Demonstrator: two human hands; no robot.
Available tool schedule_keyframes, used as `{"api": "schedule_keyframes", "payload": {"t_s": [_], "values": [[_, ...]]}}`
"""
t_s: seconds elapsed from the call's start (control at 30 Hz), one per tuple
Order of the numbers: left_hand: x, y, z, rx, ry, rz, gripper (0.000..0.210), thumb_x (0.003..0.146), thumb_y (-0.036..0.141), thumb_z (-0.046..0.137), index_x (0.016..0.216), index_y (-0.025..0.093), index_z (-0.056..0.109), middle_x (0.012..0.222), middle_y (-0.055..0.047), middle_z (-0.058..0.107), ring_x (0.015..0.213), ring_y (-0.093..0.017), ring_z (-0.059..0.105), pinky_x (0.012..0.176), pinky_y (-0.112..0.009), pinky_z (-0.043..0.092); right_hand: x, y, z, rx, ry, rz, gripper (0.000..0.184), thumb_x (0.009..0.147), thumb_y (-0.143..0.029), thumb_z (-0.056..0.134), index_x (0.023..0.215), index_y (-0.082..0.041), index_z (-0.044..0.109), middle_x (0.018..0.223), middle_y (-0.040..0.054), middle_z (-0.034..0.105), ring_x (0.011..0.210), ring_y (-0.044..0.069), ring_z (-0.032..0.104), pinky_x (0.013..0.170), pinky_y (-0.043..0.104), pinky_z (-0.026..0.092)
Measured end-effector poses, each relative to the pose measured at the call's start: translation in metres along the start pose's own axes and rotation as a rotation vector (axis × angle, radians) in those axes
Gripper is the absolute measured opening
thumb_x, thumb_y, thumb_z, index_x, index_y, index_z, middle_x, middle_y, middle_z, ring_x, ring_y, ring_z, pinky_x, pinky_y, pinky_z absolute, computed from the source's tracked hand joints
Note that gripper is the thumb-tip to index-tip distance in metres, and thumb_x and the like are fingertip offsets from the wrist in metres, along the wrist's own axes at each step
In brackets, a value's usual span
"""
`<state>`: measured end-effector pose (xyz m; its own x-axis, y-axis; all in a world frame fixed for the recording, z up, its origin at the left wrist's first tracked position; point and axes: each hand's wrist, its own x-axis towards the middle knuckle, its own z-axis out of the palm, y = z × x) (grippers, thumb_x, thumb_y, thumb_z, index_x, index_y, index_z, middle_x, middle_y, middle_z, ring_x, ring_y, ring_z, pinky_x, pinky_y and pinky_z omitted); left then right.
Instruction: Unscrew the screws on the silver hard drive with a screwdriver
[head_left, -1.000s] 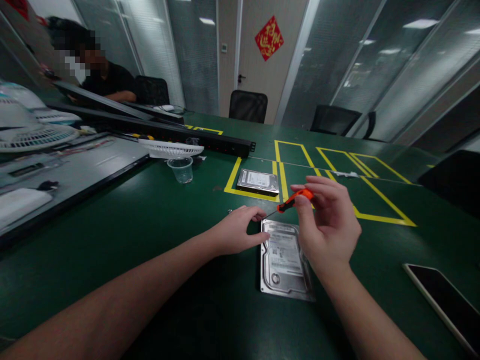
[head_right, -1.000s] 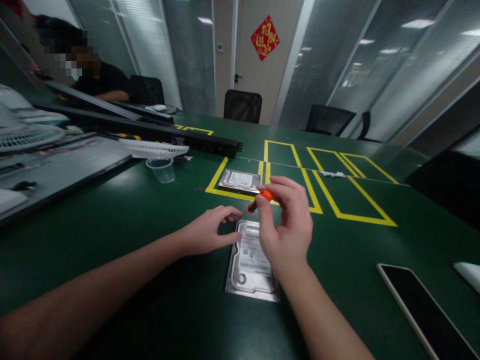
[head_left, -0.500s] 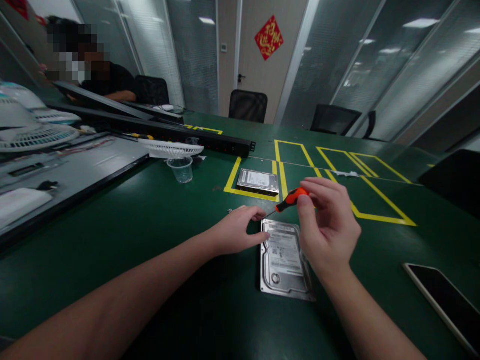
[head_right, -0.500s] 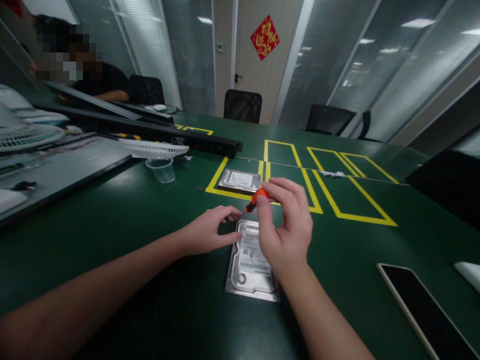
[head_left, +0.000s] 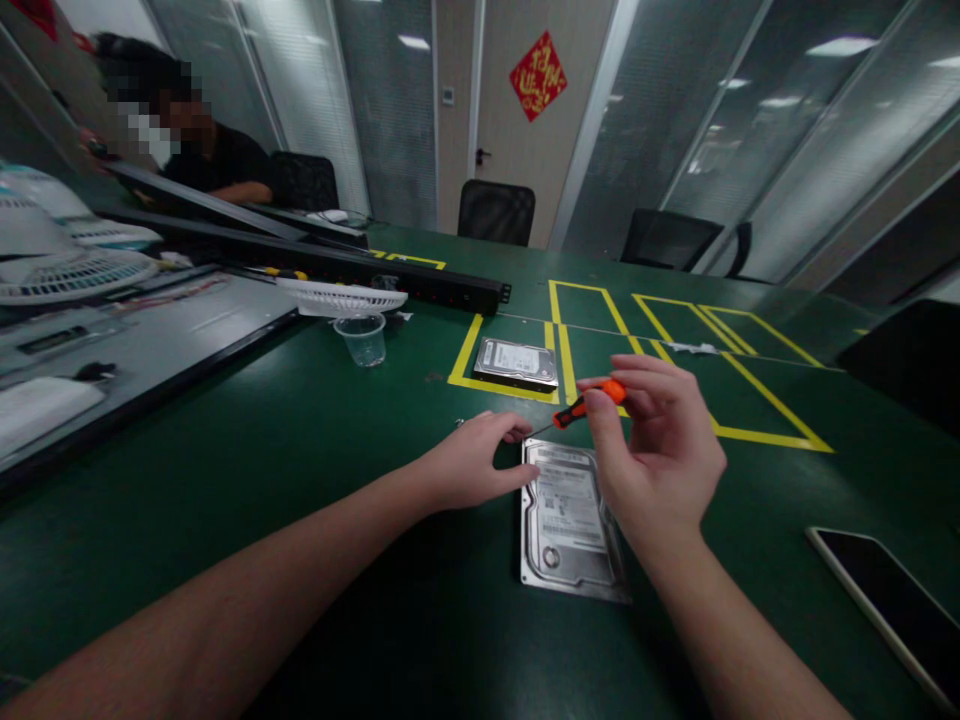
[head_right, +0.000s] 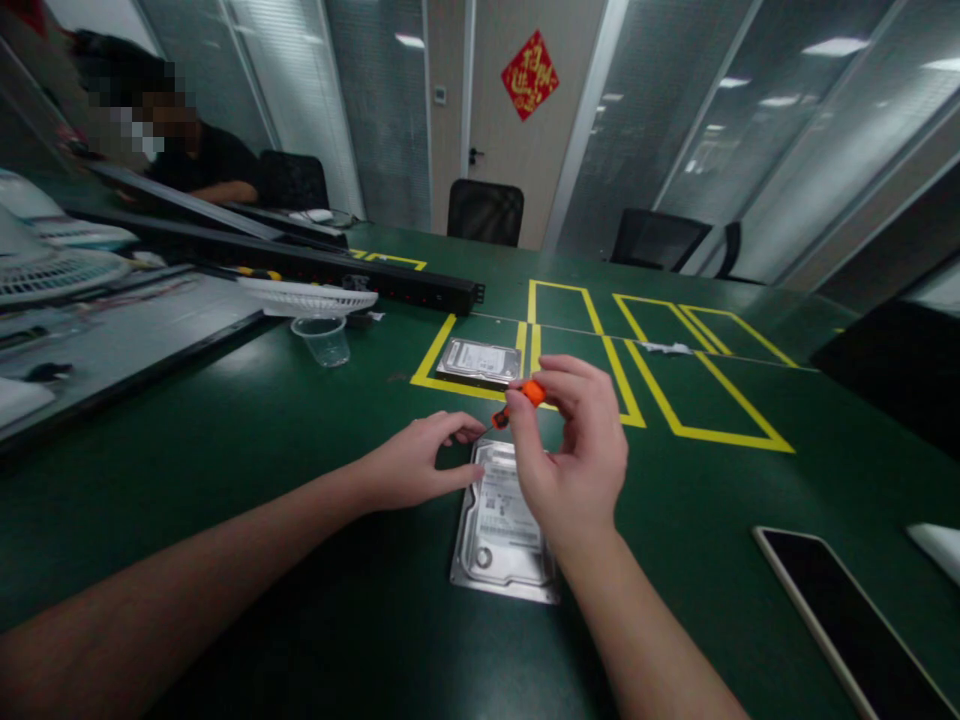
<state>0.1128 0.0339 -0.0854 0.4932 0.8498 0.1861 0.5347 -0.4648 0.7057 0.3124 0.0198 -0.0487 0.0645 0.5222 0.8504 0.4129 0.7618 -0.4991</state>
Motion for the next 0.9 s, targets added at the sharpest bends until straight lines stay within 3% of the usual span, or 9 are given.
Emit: {"api": "schedule_keyframes", "payload": {"t_s": [0.3,0.53,0.9], "values": [[0.0001,-0.0025,0.0011,0.0,0.005,0.013,0.044,0.089,0.041,0.076,0.127,0.02,0.065,0.121,-0.011,0.072,0.114,-0.031,0.068,0.099,-0.048,0.055,0.004,-0.002,-0.004,-0.139,0.014,-0.066,0.017,0.091,-0.02,0.076,0.107,-0.025,0.076,0.118,0.0092,0.07,0.108,0.027,0.07,0.083,0.044,0.063],[0.0005,-0.0023,0.0013,-0.009,0.007,0.009,0.044,0.089,0.04,0.076,0.126,0.02,0.065,0.121,-0.011,0.072,0.114,-0.03,0.067,0.098,-0.048,0.055,0.0037,-0.0061,-0.0053,-0.133,-0.062,-0.071,0.036,0.101,-0.014,0.055,0.129,-0.028,0.074,0.132,0.0103,0.069,0.125,0.028,0.066,0.105,0.052,0.056],[0.0002,-0.0018,0.0008,-0.005,0.004,0.012,0.044,0.089,0.04,0.077,0.126,0.019,0.065,0.12,-0.011,0.072,0.113,-0.03,0.067,0.098,-0.047,0.055,0.0025,-0.002,-0.0012,-0.088,-0.004,-0.05,0.024,0.093,-0.016,0.07,0.116,-0.022,0.072,0.121,0.0113,0.067,0.114,0.028,0.067,0.09,0.046,0.06]]}}
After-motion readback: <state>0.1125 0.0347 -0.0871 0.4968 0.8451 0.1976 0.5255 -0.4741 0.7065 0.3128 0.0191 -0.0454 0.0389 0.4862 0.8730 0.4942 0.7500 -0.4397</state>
